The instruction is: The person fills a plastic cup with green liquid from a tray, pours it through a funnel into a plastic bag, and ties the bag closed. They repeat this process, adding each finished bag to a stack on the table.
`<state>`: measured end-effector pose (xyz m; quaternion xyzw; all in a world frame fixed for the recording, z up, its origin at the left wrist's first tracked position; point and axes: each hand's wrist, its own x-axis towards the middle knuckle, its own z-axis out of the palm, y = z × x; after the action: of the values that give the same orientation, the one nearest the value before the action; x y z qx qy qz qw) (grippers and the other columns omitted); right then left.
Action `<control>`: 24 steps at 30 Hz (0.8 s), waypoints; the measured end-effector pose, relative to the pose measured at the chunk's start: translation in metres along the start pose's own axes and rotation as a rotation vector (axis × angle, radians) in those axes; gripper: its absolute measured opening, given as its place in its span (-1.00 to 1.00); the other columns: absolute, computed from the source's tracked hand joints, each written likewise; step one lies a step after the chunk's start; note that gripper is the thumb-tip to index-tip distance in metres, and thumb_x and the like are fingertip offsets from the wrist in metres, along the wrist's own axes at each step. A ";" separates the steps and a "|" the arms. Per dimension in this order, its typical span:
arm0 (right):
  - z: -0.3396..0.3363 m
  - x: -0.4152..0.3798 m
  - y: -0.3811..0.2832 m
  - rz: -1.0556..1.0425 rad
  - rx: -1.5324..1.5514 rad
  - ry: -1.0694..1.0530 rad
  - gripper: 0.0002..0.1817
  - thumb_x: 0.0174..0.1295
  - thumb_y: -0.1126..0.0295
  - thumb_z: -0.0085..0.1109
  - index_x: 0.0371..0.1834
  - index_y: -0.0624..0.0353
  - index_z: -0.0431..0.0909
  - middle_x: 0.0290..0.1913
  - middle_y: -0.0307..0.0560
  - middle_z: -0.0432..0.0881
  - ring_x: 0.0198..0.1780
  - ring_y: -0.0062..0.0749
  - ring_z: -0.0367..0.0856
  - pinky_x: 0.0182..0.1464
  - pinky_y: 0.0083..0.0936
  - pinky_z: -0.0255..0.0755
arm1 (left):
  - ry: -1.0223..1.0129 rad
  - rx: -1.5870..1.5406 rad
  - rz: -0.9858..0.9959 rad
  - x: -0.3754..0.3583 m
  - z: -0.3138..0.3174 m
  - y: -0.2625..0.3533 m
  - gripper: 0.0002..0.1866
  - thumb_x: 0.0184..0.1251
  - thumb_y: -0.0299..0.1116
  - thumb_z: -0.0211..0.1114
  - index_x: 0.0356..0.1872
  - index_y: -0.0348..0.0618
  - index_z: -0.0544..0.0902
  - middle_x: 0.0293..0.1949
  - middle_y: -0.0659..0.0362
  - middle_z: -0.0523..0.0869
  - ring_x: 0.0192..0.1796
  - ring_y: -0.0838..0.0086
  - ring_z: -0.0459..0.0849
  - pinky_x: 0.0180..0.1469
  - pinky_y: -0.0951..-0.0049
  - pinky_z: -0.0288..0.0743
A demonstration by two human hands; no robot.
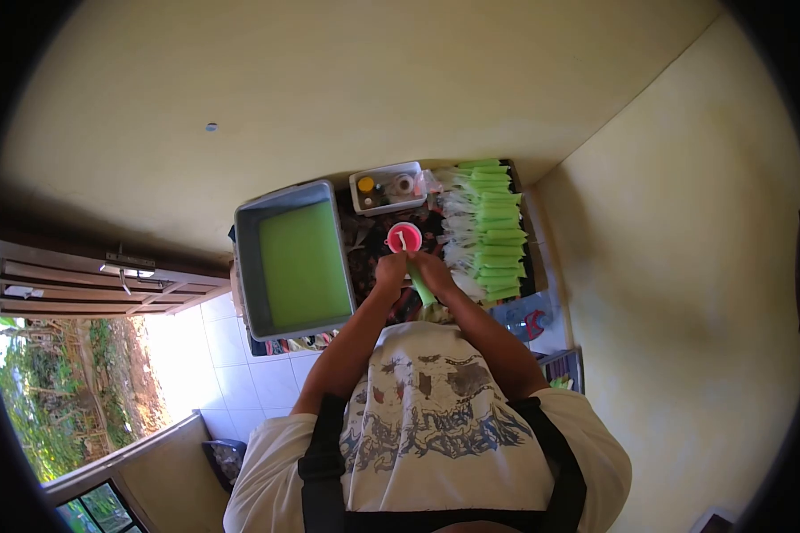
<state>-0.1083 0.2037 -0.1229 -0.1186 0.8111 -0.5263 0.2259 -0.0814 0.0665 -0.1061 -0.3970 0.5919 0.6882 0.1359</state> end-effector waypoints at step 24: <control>-0.171 -0.026 0.031 -0.223 -0.698 0.476 -0.58 0.24 0.50 0.35 0.17 -0.04 0.79 -0.01 0.03 0.79 0.02 0.02 0.76 0.07 0.01 0.53 | -0.004 0.404 0.400 -0.011 0.036 0.015 -0.62 0.51 -0.06 0.45 0.10 -0.11 0.86 -0.28 0.22 0.85 -0.40 0.55 0.75 -0.40 0.45 0.64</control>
<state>-0.1682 0.3643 -0.0858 -0.1502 0.9520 -0.2547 -0.0793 -0.0978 0.0988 -0.0883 -0.2357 0.7834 0.5703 0.0749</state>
